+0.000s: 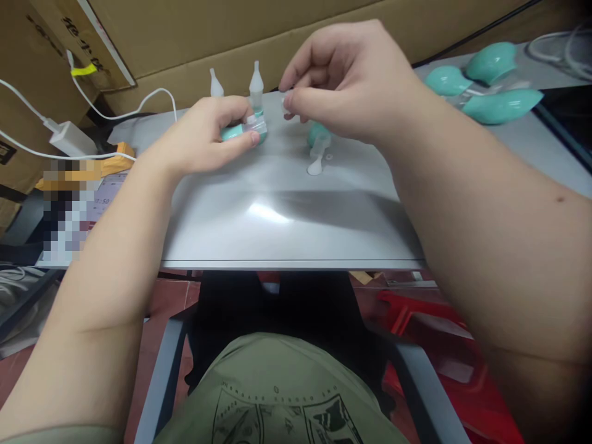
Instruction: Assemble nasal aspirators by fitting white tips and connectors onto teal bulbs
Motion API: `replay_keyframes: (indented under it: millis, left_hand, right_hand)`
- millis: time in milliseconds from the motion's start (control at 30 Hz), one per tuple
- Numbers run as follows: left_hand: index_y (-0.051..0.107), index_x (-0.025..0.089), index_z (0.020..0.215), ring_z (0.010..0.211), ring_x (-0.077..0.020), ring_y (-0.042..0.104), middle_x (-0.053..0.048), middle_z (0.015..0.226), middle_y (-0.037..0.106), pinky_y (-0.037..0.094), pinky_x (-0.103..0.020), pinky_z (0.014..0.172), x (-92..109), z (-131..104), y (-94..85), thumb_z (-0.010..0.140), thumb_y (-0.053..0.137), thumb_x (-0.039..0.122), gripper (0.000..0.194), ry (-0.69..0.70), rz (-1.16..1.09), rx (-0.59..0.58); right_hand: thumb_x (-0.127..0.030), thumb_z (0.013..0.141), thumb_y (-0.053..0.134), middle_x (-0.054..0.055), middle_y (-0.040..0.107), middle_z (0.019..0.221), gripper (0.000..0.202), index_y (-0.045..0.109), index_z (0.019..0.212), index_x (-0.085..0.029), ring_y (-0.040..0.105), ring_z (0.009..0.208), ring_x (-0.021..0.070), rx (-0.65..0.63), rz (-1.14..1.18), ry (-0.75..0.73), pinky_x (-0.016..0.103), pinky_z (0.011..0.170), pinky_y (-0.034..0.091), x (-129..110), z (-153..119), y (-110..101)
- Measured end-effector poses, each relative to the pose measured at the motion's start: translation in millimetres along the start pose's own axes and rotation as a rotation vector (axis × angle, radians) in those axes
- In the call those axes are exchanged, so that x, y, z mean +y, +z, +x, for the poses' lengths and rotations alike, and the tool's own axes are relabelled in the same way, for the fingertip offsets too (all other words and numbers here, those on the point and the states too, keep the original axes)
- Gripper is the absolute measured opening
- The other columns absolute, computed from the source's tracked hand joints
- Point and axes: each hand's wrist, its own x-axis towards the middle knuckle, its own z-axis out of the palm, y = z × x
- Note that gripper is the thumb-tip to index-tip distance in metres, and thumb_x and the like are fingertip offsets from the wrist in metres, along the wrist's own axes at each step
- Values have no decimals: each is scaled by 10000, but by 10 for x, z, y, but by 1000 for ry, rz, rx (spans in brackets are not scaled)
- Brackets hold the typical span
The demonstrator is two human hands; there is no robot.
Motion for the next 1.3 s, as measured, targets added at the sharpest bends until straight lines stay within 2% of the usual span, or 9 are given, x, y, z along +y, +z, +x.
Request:
replay_keyframes:
  millis: [167, 367, 500, 667, 733, 833, 967, 1067, 1300]
  left_hand:
    - [793, 316, 1106, 1003, -295, 617, -30, 1000, 805, 467, -501, 933, -2, 6, 32, 1042, 697, 699, 400, 19, -28, 56]
    - [783, 325, 1079, 987, -288, 618, -19, 995, 799, 482, -495, 908, 0, 10, 16, 1030, 724, 705, 388, 17, -11, 49]
    - [755, 311, 1052, 953, -263, 577, -20, 1012, 793, 476, -477, 886, 5, 22, 16, 1034, 726, 705, 396, 31, 3, 66]
    - [704, 317, 1005, 940, -274, 572, -38, 1032, 788, 463, -476, 889, 2, 22, 25, 1038, 700, 611, 297, 40, 20, 87]
    - [683, 313, 997, 932, -266, 580, -33, 1029, 779, 464, -464, 888, 1, 14, 28, 1038, 685, 547, 237, 44, 29, 103]
    - [666, 311, 995, 906, -247, 572, -25, 1019, 762, 464, -446, 876, 3, 5, 32, 1043, 673, 488, 184, 69, 15, 111]
    - [663, 321, 990, 934, -263, 584, -34, 1054, 795, 502, -466, 904, 8, 8, 40, 1047, 679, 520, 208, 63, -14, 93]
    - [686, 321, 1008, 976, -279, 605, -42, 1095, 831, 538, -492, 955, 5, 12, 50, 1048, 686, 599, 281, 50, -11, 88]
    - [710, 302, 999, 1018, -285, 664, -56, 1127, 840, 548, -498, 988, 6, 16, 54, 1071, 648, 557, 271, 81, -33, 91]
  right_hand:
    - [-41, 1013, 829, 15, 786, 785, 234, 725, 881, -204, 731, 719, 108, -92, 185, 57, 233, 670, 562, -15, -2, 59]
    - [64, 1054, 766, -4, 756, 734, 334, 718, 840, -188, 684, 646, 86, -70, 227, 85, 195, 611, 551, -55, 0, 108]
    - [40, 1059, 763, 5, 770, 751, 321, 740, 837, -191, 700, 670, 89, -83, 224, 85, 196, 649, 575, -43, -7, 128]
    - [-177, 823, 924, 28, 817, 809, 126, 830, 891, -229, 760, 763, 139, -105, 213, 50, 250, 694, 574, 37, -9, 88]
    - [-267, 712, 958, 41, 833, 845, 235, 862, 926, -250, 783, 805, 159, -124, 215, 57, 275, 707, 565, 66, -11, 65]
    - [-295, 660, 990, 48, 845, 889, 311, 853, 936, -252, 810, 845, 170, -140, 241, 52, 287, 743, 590, 96, -13, 42]
    - [-241, 717, 1050, 46, 853, 890, 302, 798, 883, -236, 824, 844, 178, -156, 254, 33, 289, 751, 638, 115, -7, 31]
    - [-312, 819, 1095, 34, 838, 834, 345, 761, 860, -236, 816, 795, 170, -171, 224, 58, 290, 721, 647, 112, -5, 36]
    - [-260, 871, 1054, 65, 854, 873, 208, 867, 944, -207, 811, 799, 151, -188, 235, 60, 260, 765, 660, 83, -23, 41]
